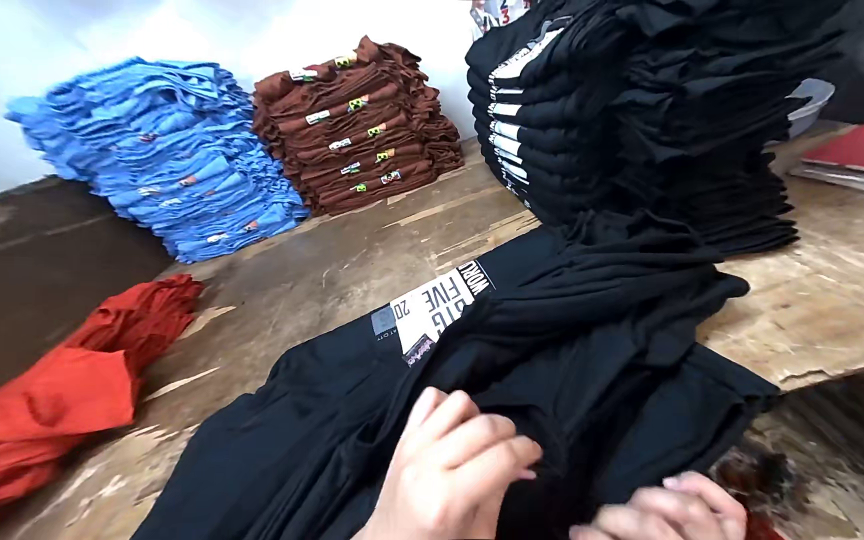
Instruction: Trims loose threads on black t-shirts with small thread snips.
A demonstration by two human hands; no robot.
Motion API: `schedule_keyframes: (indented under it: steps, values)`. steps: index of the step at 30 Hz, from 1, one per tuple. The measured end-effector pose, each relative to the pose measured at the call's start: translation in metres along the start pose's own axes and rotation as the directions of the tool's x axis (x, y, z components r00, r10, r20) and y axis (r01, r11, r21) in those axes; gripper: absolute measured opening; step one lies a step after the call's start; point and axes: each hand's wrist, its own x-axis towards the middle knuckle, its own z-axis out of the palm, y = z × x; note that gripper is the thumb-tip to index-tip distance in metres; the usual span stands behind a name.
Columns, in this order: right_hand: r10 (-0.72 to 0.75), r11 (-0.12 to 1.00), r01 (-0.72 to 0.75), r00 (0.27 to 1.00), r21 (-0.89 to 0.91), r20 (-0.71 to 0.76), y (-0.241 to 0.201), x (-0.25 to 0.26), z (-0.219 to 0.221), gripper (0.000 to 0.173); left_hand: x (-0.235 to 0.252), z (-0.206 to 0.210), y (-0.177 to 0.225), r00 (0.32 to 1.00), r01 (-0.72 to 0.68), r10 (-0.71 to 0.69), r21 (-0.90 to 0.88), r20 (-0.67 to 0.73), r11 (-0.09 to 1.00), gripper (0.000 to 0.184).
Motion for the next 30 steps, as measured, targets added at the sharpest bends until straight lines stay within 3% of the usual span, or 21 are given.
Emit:
schedule_keyframes:
  steps: [4,6,9,14,19,22,24,26,28,30]
  values:
    - [0.106,0.983,-0.115,0.992,-0.144,-0.069,0.002,0.018,0.017,0.045,-0.001,-0.003,-0.005,0.979,0.202,-0.204,-0.056,-0.03,0.978,0.029]
    - [0.068,0.985,-0.089,0.987,-0.146,-0.146,0.002,0.021,0.028,0.025,-0.003,0.002,-0.007,0.975,0.215,-0.219,-0.084,-0.038,0.973,0.034]
    - [0.047,0.996,-0.064,0.973,-0.068,-0.226,0.0,0.016,0.026,0.007,-0.009,0.001,-0.007,0.983,0.183,-0.185,-0.081,-0.015,0.98,0.025]
    - [0.137,0.99,-0.128,0.965,0.057,-0.223,0.001,0.011,0.019,0.005,-0.015,0.003,0.0,0.991,0.13,-0.131,-0.041,-0.029,0.991,0.021]
    - [0.07,0.997,-0.057,0.97,0.06,-0.234,-0.003,0.01,0.024,0.005,-0.01,0.017,0.006,1.0,0.021,-0.022,-0.039,-0.012,0.999,0.011]
    - [0.013,0.992,0.01,0.983,0.124,-0.181,0.005,0.006,0.013,0.011,-0.008,0.011,0.007,0.976,0.18,-0.17,-0.064,0.139,0.982,0.02]
    - [0.012,0.991,0.003,0.993,0.13,-0.115,0.013,0.001,0.008,0.017,-0.005,0.007,0.003,0.891,0.365,-0.305,-0.133,0.336,0.921,0.051]
    - [0.06,0.998,-0.06,0.997,-0.003,-0.039,0.015,0.005,0.017,0.019,0.001,0.007,-0.008,0.84,0.475,-0.336,-0.278,0.426,0.835,0.089]
    - [0.055,0.987,-0.046,0.997,-0.156,0.051,0.017,0.014,0.031,0.029,0.015,0.002,-0.02,0.79,0.585,-0.412,-0.36,0.453,0.726,0.093]
    - [-0.019,0.999,0.021,0.999,-0.042,0.033,0.023,0.015,0.028,0.017,0.03,-0.007,-0.031,0.752,0.653,-0.496,-0.391,0.434,0.649,0.078]
